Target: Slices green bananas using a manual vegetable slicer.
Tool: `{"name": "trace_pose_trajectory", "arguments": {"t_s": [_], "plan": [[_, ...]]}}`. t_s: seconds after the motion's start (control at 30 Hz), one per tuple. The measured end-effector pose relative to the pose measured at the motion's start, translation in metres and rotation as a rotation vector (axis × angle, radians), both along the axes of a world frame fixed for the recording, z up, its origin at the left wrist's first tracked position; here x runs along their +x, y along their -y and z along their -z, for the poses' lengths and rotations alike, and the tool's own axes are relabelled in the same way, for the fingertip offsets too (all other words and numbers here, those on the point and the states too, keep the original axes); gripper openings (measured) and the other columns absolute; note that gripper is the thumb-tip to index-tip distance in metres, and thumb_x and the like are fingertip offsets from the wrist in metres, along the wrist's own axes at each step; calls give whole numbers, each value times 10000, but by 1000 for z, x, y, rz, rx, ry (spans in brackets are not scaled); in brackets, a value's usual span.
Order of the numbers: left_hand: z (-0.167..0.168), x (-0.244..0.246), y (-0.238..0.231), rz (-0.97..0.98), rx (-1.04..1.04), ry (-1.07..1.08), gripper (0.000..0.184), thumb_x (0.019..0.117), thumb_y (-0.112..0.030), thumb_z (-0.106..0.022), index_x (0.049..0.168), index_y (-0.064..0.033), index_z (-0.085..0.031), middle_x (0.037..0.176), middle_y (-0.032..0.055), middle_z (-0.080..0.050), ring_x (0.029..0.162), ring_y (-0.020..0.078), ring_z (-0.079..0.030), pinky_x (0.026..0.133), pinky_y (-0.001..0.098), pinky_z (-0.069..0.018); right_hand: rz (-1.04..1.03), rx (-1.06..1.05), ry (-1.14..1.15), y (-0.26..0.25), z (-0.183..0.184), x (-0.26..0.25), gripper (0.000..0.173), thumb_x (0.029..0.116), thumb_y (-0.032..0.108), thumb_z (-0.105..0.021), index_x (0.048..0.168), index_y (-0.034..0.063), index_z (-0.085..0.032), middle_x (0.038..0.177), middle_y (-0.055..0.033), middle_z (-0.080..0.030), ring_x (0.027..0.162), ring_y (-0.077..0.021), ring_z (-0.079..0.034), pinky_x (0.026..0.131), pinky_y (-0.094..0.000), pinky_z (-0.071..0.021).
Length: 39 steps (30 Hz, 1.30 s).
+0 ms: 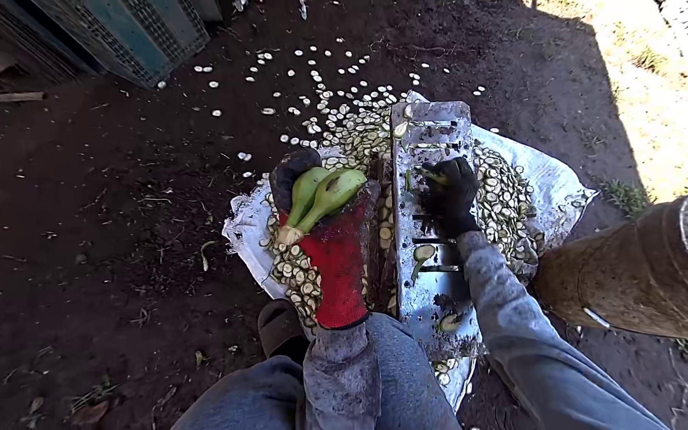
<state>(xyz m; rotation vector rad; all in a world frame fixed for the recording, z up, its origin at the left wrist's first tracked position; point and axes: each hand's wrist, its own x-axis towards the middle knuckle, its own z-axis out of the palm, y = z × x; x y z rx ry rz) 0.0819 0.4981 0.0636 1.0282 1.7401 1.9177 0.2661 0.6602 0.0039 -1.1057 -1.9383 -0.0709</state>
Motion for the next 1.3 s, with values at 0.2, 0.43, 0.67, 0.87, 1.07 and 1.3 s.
{"name": "trace_pose_trajectory", "arguments": {"t_s": [0.2, 0.43, 0.67, 0.87, 1.07, 1.3], "plan": [[-6, 3, 6, -53, -106, 0, 469, 934, -190, -737, 1367, -141, -565, 1173, 44, -652, 971, 111, -637, 762, 317, -563, 14, -108, 3, 21, -9, 10, 225, 863, 212, -757, 945, 18, -678, 971, -200, -621, 1003, -400, -605, 900, -551, -485], [8, -5, 1, 40, 61, 21, 418, 958, -183, -704, 1348, -87, -587, 1176, 30, -655, 1003, 75, -640, 834, 273, -559, -5, 31, -99, 130, 31, 47, 292, 831, 321, -732, 734, 82, -594, 719, -84, -573, 787, -237, -574, 837, -377, -447], [9, -5, 3, -30, -186, -89, 449, 979, -200, -689, 1400, -116, -556, 1261, 97, -637, 1038, 161, -631, 843, 370, -553, 214, -105, 106, -31, -11, -3, 364, 869, 365, -769, 983, 26, -700, 970, -203, -649, 1004, -422, -618, 908, -553, -472], [21, -15, -8, 54, 201, 50, 546, 893, -129, -774, 1392, -97, -554, 1258, 61, -650, 1103, 147, -651, 896, 347, -584, 117, -59, -51, 161, 41, 63, 375, 891, 497, -658, 847, 125, -646, 797, -80, -593, 853, -247, -582, 873, -418, -454], [-3, 8, 7, -18, -103, -11, 431, 960, -206, -711, 1363, -121, -581, 1191, 63, -654, 982, 113, -632, 797, 317, -559, 147, -59, 169, 54, 14, 25, 440, 911, 447, -685, 915, 7, -672, 905, -222, -616, 941, -447, -598, 906, -606, -430], [0, 3, 0, -77, -132, -9, 476, 968, -194, -711, 1410, -103, -561, 1262, 103, -644, 1051, 136, -628, 865, 337, -547, 221, -411, 326, -30, -49, -5, 387, 988, 408, -592, 1067, 51, -718, 1081, -213, -644, 1076, -405, -626, 856, -563, -509]]}}
